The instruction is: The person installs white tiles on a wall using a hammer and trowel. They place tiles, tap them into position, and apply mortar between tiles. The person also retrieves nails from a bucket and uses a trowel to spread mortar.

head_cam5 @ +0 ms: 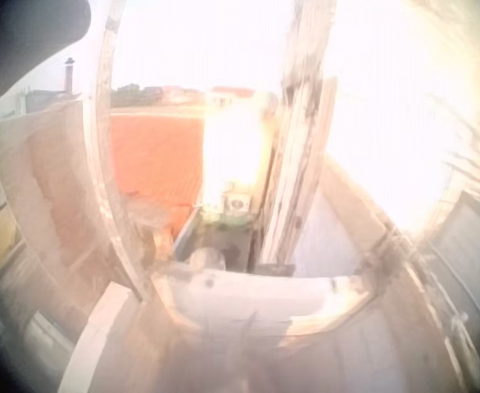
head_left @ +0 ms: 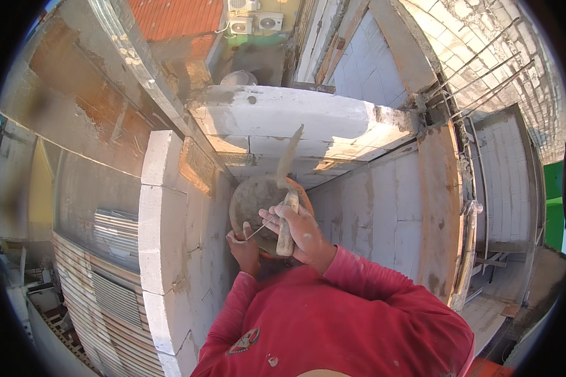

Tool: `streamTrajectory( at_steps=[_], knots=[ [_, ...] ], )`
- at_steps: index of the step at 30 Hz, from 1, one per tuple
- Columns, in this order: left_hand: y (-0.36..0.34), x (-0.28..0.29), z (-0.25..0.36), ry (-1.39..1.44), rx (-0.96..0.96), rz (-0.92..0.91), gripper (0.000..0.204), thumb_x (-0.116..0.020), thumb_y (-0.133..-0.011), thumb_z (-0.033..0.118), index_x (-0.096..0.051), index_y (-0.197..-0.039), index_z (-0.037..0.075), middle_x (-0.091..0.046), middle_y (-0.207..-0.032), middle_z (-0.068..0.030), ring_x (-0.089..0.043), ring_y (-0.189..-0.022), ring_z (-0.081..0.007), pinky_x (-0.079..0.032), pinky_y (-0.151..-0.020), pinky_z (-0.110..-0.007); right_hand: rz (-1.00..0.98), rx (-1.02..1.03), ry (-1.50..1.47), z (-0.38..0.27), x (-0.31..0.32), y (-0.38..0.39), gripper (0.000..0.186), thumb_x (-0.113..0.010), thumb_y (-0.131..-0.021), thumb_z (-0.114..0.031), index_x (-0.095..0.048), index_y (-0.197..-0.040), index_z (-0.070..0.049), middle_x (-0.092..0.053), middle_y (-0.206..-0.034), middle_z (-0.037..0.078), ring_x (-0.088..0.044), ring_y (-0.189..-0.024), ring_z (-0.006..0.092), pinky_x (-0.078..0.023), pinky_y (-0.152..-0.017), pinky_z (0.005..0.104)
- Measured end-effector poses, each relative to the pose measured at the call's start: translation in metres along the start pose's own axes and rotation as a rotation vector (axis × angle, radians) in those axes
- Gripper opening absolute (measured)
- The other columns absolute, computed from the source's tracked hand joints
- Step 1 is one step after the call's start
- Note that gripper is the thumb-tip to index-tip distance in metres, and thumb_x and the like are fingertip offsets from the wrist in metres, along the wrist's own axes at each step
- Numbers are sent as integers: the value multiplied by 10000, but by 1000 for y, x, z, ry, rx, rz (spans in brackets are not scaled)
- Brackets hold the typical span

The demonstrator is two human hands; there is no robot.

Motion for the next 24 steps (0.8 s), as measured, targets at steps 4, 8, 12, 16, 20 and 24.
streamTrajectory(
  at_steps=[4, 8, 12, 16, 20, 24],
  knots=[
    [1, 25, 15, -126, -145, 67, 401, -761, -932, 307, -510, -850, 5, -541, -710, -57, -455, -687, -150, -445, -645, -364, -70, 10, 40, -5, 7, -16, 177, -546, -1037, -123, -504, -1139, 15, -566, -1181, 144, -594, -1259, 331, -483, -1126, 475],
    [23, 57, 43, -352, -118, 97, 336, -743, -896, 228, -524, -802, -8, -540, -639, -85, -495, -618, -164, -456, -619, -385, -180, -5, 408, -13, 4, -38, 191, -586, -1027, -153, -529, -1140, -11, -622, -1108, 141, -689, -1079, 286, -578, -952, 427],
    [31, 93, -11, -138, 127, 109, 230, -645, -860, 177, -545, -799, -21, -619, -672, -120, -584, -612, -189, -482, -615, -401, -172, 295, 1656, -50, 23, -37, 369, -679, -948, -296, -601, -1200, -37, -706, -912, 164, -729, -888, 290, -577, -779, 407],
    [52, 102, -27, 64, 223, 192, 211, -612, -845, 176, -630, -899, -28, -644, -685, -113, -612, -598, -186, -509, -582, -388, -473, 551, 2202, -27, 59, -42, 466, -677, -936, -383, -621, -1298, -94, -714, -951, 154, -704, -874, 362, -560, -761, 470],
    [72, 111, -41, 167, 309, 137, 260, -591, -870, 101, -679, -1073, -36, -701, -873, -75, -641, -758, -138, -531, -699, -328, -734, 734, 2503, 26, 37, -84, 402, -670, -940, -359, -631, -1267, -129, -692, -975, 135, -708, -852, 351, -557, -727, 478],
    [78, 104, -45, 373, 319, 114, 255, -569, -888, 56, -673, -1099, -42, -712, -938, -63, -626, -817, -103, -532, -758, -305, -988, 685, 2526, 92, 15, -113, 366, -677, -931, -361, -640, -1203, -118, -691, -974, 137, -711, -869, 353, -561, -731, 480]
  ],
)
Point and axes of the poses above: each hand's wrist, its own y-axis away from the middle knuckle, its own x-axis out of the back of the hand, z = x × y, the point moved 6 cm from there along -y, towards the middle knuckle
